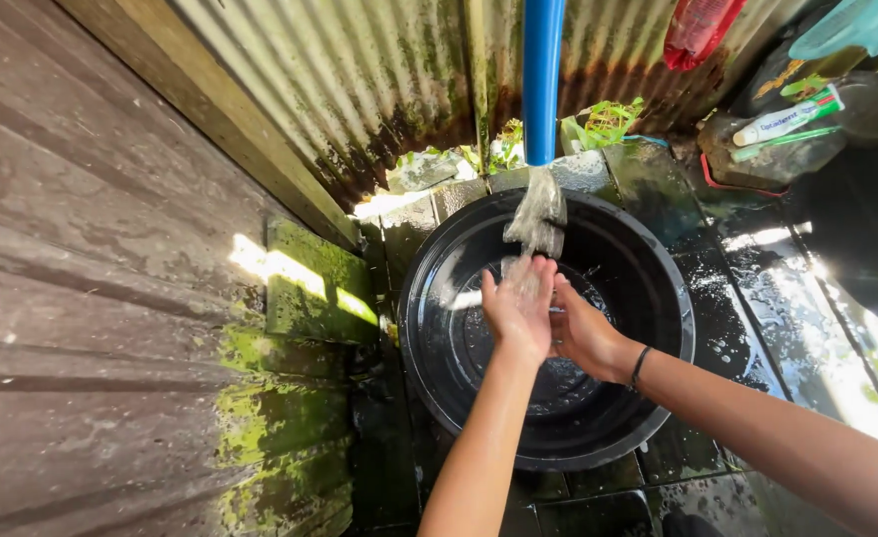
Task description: Hand washing a shirt in a basin with detergent and water.
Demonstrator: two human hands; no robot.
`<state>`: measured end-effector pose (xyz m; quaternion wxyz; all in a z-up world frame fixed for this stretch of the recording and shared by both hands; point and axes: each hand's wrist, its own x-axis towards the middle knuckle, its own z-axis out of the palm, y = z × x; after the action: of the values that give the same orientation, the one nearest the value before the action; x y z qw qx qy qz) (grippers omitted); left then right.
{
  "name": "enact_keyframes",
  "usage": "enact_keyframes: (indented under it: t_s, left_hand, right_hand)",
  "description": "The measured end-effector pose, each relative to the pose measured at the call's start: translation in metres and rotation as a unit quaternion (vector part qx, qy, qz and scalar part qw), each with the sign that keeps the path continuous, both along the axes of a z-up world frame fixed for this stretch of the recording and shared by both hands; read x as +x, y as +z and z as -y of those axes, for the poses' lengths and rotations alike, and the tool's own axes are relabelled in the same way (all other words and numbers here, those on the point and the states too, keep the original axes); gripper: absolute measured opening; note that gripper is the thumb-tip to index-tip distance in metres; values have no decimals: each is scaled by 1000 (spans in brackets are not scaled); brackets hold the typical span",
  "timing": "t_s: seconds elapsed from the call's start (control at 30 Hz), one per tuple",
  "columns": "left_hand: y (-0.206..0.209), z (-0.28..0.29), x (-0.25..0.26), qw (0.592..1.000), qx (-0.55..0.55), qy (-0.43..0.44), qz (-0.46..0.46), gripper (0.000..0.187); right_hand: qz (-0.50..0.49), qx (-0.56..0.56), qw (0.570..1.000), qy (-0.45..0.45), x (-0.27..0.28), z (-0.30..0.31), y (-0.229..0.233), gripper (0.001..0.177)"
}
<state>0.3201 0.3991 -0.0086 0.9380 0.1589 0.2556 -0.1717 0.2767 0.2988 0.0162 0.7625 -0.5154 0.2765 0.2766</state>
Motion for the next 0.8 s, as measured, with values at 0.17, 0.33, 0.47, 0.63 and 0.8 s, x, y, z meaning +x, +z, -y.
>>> enact_keyframes:
  t_s: [0.17, 0.33, 0.47, 0.63, 0.8]
  left_hand:
    - [9, 7, 14, 996, -79, 28, 31, 78]
    - [22, 5, -20, 996, 21, -1, 83, 71]
    - [-16, 0, -8, 942, 244, 46, 224, 67]
    - [-19, -10, -28, 650, 614, 41, 446, 73]
    - [-41, 4, -19, 737, 516, 4, 436, 73]
  right_hand:
    - [58, 2, 997, -56, 17, -12, 15, 62]
    - [175, -80, 978, -80, 29, -17, -25, 52]
    - [306, -268, 910, 85, 7, -39, -7, 54]
    - [190, -99, 974, 68, 20, -42, 0, 58]
    - [105, 50, 993, -28, 35, -23, -33, 56]
